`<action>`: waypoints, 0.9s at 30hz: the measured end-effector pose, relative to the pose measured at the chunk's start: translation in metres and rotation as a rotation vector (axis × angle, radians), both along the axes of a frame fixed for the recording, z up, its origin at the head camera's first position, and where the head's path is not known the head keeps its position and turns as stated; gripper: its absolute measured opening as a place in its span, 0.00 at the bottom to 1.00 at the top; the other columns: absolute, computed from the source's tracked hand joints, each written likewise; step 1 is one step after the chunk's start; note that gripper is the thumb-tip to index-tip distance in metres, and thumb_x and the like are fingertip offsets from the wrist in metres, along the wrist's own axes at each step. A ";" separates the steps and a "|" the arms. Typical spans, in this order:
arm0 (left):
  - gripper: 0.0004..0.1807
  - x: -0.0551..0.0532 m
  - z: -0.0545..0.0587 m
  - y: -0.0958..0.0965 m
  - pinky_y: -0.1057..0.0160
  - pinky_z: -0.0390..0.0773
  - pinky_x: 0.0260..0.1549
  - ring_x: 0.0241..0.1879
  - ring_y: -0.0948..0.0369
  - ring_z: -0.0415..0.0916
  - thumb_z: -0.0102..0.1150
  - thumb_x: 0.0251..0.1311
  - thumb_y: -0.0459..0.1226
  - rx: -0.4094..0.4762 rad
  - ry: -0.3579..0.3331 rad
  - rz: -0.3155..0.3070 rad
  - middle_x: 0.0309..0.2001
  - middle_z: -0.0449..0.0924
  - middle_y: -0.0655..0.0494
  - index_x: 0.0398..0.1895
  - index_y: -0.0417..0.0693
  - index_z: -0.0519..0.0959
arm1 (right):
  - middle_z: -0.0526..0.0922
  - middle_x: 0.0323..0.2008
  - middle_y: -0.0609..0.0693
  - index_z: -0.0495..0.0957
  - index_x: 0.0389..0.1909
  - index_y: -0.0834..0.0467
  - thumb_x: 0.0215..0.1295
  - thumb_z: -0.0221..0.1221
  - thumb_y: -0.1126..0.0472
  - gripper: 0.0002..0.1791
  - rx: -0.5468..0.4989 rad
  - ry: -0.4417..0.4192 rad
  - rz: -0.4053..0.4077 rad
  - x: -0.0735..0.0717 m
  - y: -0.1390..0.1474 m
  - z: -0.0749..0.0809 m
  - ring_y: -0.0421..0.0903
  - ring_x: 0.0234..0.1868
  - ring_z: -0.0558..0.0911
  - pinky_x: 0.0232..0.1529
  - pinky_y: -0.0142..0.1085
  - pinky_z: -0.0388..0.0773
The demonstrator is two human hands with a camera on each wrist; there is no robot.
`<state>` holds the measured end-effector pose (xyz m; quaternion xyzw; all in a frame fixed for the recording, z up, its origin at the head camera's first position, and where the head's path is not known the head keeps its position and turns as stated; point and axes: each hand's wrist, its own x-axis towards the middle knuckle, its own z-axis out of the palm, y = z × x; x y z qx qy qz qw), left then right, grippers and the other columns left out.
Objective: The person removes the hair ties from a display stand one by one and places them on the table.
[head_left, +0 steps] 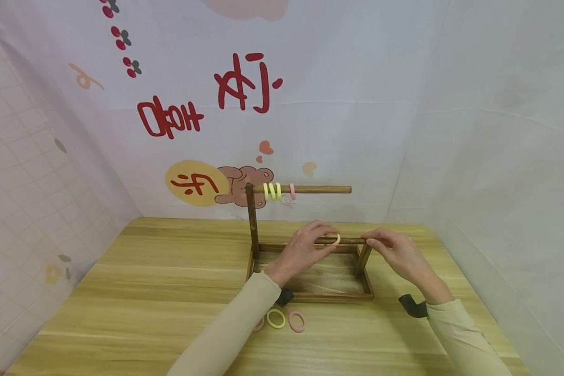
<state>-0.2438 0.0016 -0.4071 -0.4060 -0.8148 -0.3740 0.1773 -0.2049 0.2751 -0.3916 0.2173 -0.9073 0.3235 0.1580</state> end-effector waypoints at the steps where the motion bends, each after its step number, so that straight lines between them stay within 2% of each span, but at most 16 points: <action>1: 0.21 0.000 0.000 -0.001 0.63 0.78 0.59 0.57 0.56 0.80 0.74 0.62 0.34 0.003 -0.001 -0.002 0.58 0.82 0.52 0.58 0.46 0.83 | 0.89 0.47 0.52 0.87 0.51 0.56 0.76 0.60 0.62 0.09 0.001 0.002 -0.001 0.000 0.000 0.000 0.56 0.47 0.88 0.45 0.52 0.86; 14: 0.20 0.002 -0.002 -0.007 0.61 0.77 0.61 0.61 0.57 0.79 0.72 0.65 0.36 -0.004 -0.050 0.020 0.59 0.82 0.54 0.59 0.49 0.83 | 0.89 0.48 0.51 0.87 0.51 0.56 0.77 0.59 0.62 0.10 0.011 -0.010 0.006 0.001 -0.001 -0.001 0.55 0.47 0.88 0.46 0.52 0.85; 27: 0.20 0.005 0.000 -0.013 0.61 0.77 0.62 0.62 0.56 0.78 0.70 0.66 0.34 0.031 -0.070 -0.010 0.61 0.82 0.52 0.61 0.47 0.82 | 0.89 0.48 0.52 0.86 0.51 0.56 0.77 0.59 0.62 0.10 0.011 -0.001 0.005 0.000 -0.001 0.000 0.56 0.47 0.88 0.46 0.53 0.85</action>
